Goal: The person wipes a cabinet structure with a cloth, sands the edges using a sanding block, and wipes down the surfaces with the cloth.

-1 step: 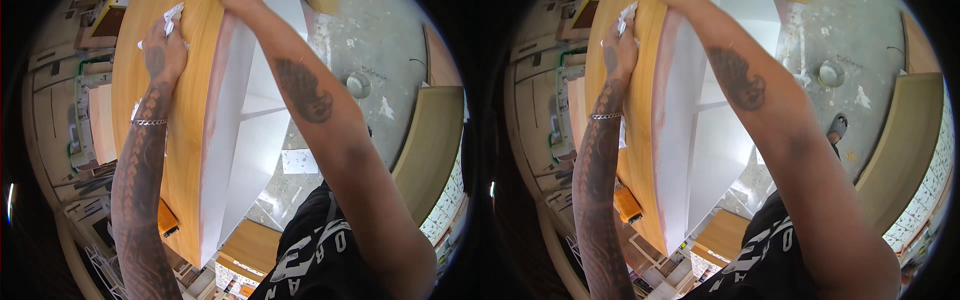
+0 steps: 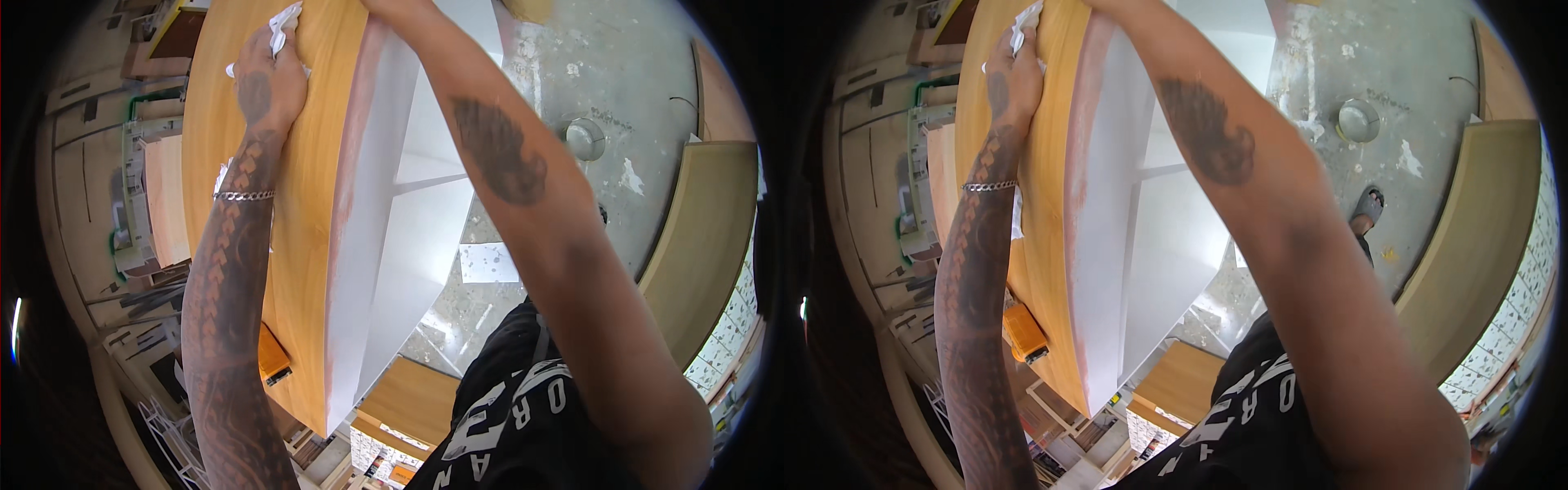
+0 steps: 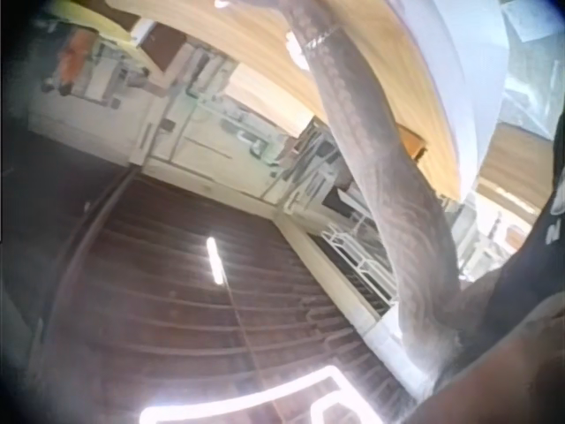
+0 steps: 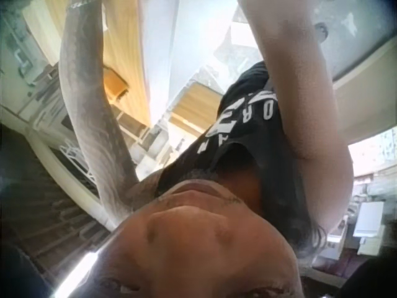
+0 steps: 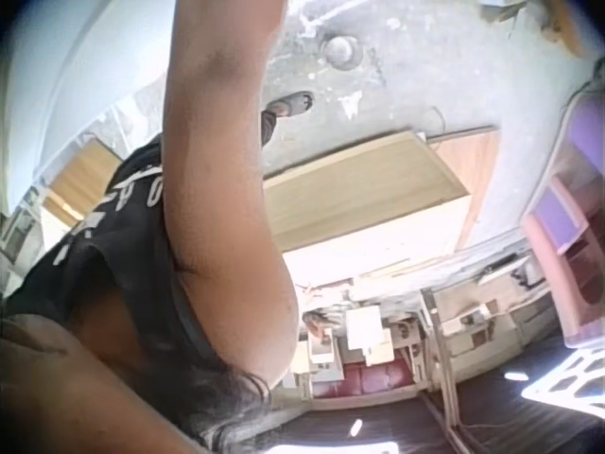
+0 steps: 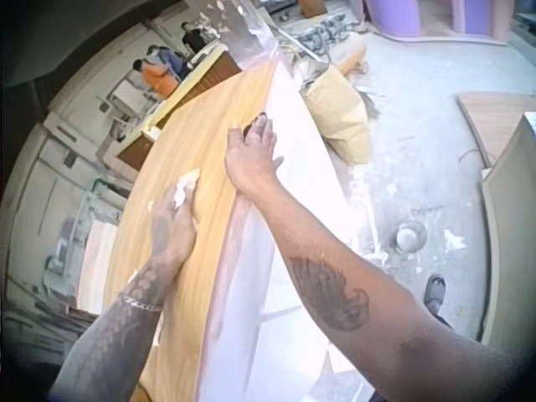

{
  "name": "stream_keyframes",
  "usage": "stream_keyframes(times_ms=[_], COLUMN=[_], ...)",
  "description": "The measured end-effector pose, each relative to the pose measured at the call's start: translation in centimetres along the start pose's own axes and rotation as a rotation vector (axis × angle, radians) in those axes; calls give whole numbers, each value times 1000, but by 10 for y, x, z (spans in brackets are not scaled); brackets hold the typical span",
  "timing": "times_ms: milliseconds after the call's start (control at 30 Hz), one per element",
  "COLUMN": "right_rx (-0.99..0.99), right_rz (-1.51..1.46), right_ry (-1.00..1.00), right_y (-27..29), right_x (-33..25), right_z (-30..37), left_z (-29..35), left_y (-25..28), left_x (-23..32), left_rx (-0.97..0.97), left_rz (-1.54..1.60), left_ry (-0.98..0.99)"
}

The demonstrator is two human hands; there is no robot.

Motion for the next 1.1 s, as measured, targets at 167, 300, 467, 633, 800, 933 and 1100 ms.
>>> stream_keyframes(times_ms=[167,300,467,633,800,933,1100], right_rx=[-185,-347,-116,50,-308,-338,-41], right_rz=[23,-67,26,178,-54,-58,57], right_ry=[89,102,109,100,56,115,131], right_y=[-21,-9,-20,-18,-18,-13,-15], right_x=[-22,-43,-14,9,-32,-29,-3], right_z=[239,361,170,66,324,352,102], left_z=[6,2,3,11,10,5,1], left_y=[9,7,7,6,14,7,3], left_x=[-22,-16,-17,22,-1,-13,-10], left_rx=[43,91,-135,72,-1,-1,1], left_rz=[-156,-122,45,-3,-71,28,-43], left_ry=[-60,-109,177,-102,-54,80,-4])
Point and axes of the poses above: each hand's wrist, its own z-axis away from the middle knuckle, its own y-axis out of the back of the hand, x = y × z, the point moved 4 cm from there along -z, towards the middle knuckle, and after that the axes turned 1 degree about z, right-handed, at the moved point
